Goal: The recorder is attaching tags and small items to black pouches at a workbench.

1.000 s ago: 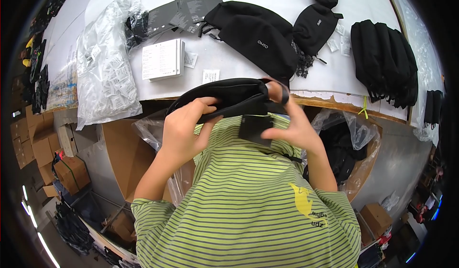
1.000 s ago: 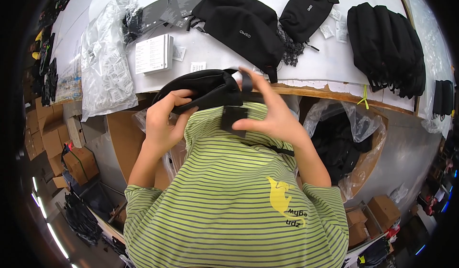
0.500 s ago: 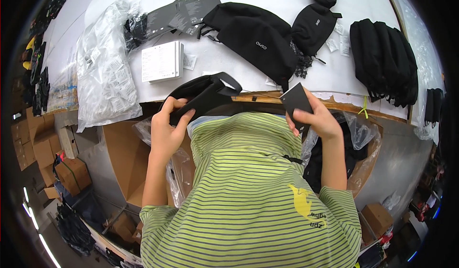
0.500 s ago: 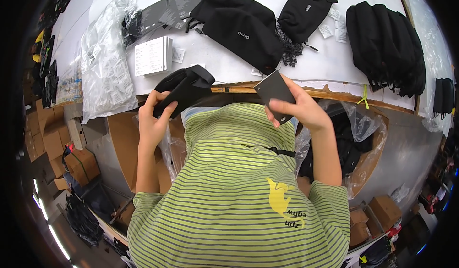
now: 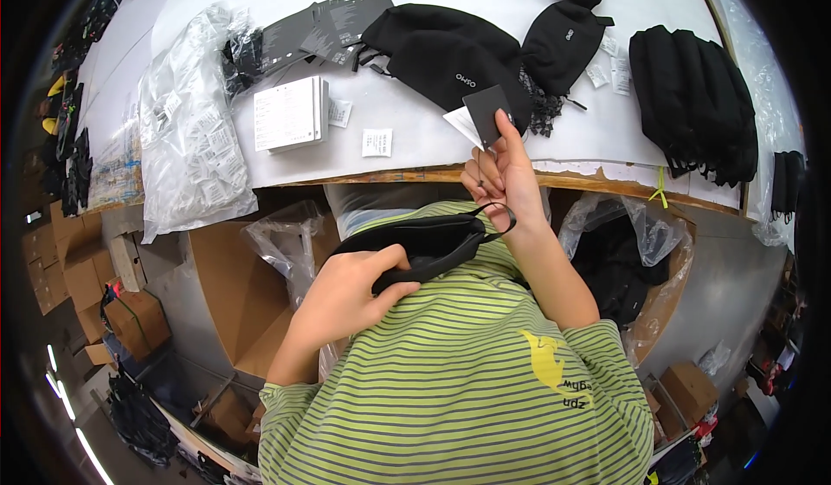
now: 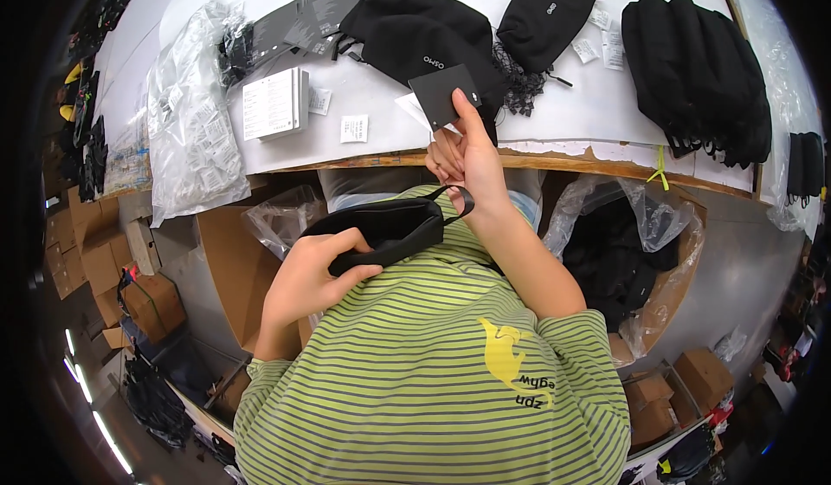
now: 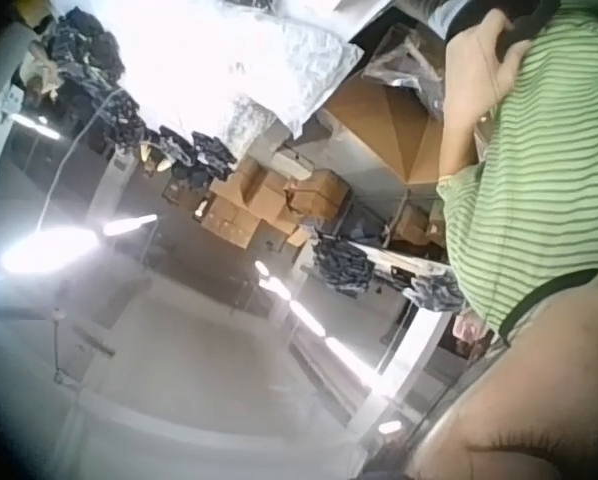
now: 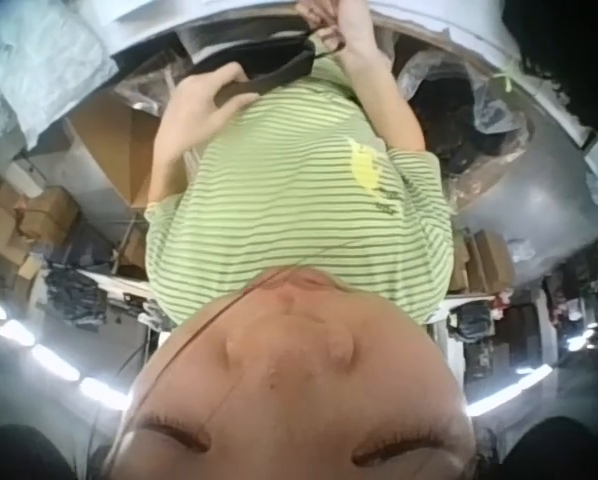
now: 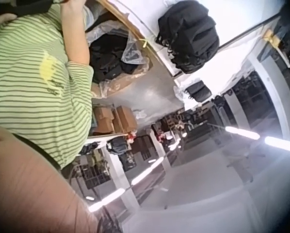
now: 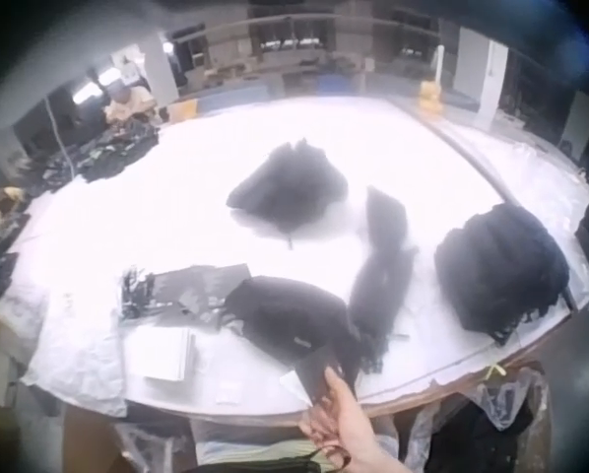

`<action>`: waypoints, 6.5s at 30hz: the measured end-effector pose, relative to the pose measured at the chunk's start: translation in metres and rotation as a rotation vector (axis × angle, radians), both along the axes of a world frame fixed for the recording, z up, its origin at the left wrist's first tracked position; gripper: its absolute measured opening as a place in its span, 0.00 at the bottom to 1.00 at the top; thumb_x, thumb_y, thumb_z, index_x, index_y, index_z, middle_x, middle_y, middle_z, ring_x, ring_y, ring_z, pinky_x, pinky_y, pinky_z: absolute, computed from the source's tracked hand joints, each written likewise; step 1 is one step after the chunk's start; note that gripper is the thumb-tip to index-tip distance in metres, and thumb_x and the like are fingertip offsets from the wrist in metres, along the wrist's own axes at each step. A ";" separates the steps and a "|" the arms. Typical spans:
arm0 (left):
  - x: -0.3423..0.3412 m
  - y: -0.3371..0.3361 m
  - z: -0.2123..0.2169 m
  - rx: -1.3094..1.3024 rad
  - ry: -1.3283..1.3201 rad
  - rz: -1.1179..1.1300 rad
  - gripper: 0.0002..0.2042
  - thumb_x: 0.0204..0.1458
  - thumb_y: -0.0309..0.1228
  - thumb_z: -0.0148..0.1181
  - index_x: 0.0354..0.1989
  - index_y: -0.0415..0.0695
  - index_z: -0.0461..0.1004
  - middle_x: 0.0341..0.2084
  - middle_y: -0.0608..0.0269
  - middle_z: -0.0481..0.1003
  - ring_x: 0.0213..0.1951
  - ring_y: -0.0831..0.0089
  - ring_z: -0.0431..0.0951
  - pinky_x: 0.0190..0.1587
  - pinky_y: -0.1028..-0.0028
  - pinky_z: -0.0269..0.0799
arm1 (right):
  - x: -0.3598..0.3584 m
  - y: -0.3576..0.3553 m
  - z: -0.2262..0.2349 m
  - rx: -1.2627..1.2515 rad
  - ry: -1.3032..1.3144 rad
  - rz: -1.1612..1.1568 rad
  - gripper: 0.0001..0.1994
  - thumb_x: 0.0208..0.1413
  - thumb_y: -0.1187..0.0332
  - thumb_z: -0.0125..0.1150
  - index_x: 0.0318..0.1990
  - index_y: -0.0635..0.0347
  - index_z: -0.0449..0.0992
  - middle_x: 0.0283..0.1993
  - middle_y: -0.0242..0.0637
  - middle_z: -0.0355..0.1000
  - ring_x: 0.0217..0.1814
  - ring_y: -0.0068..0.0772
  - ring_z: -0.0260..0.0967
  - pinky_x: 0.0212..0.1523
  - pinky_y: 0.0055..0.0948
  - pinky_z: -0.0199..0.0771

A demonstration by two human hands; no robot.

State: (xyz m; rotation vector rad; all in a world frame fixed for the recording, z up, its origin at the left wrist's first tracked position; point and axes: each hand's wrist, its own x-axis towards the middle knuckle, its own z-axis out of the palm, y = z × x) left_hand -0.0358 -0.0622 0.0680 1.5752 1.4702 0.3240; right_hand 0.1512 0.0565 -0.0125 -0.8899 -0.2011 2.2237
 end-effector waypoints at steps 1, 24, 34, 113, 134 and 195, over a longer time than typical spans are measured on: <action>0.001 0.000 0.000 0.013 0.004 -0.016 0.11 0.45 0.31 0.66 0.29 0.38 0.70 0.22 0.54 0.74 0.25 0.57 0.76 0.28 0.70 0.69 | 0.000 -0.002 -0.002 0.077 -0.098 -0.008 0.21 0.62 0.48 0.46 0.25 0.54 0.65 0.09 0.23 0.47 0.13 0.17 0.48 0.15 0.17 0.49; -0.016 -0.007 -0.003 0.161 -0.106 -0.101 0.10 0.44 0.33 0.66 0.30 0.42 0.74 0.22 0.59 0.75 0.25 0.62 0.76 0.27 0.69 0.69 | -0.023 -0.014 0.020 0.083 -0.024 0.241 0.25 0.63 0.44 0.37 0.25 0.54 0.66 0.06 0.26 0.47 0.11 0.20 0.43 0.18 0.19 0.45; -0.015 -0.014 0.002 0.204 -0.069 -0.081 0.09 0.45 0.32 0.65 0.30 0.42 0.72 0.21 0.59 0.73 0.27 0.61 0.74 0.29 0.69 0.68 | -0.002 -0.001 0.001 0.535 -0.560 -0.132 0.23 0.60 0.60 0.56 0.13 0.53 0.61 0.11 0.21 0.51 0.13 0.12 0.45 0.16 0.19 0.42; -0.070 -0.251 -0.249 0.095 0.727 1.235 0.04 0.50 0.29 0.56 0.29 0.41 0.72 0.28 0.55 0.74 0.31 0.55 0.75 0.34 0.62 0.70 | 0.008 -0.002 0.083 1.678 -0.971 1.152 0.12 0.38 0.64 0.72 0.25 0.62 0.78 0.10 0.37 0.60 0.11 0.35 0.55 0.16 0.28 0.53; -0.094 -0.118 -0.214 0.614 0.867 1.123 0.10 0.53 0.30 0.50 0.40 0.40 0.73 0.33 0.53 0.76 0.52 0.53 0.69 0.52 0.60 0.63 | 0.014 -0.006 0.080 1.650 -1.001 1.110 0.12 0.38 0.64 0.72 0.27 0.62 0.79 0.11 0.38 0.62 0.11 0.36 0.58 0.17 0.29 0.56; 0.017 0.017 -0.091 0.143 -1.368 0.874 0.31 0.48 0.39 0.66 0.58 0.46 0.60 0.52 0.63 0.67 0.56 0.69 0.66 0.61 0.66 0.60 | 0.004 -0.016 0.063 1.931 -1.122 0.391 0.09 0.43 0.66 0.69 0.33 0.54 0.80 0.13 0.26 0.64 0.14 0.27 0.58 0.20 0.24 0.57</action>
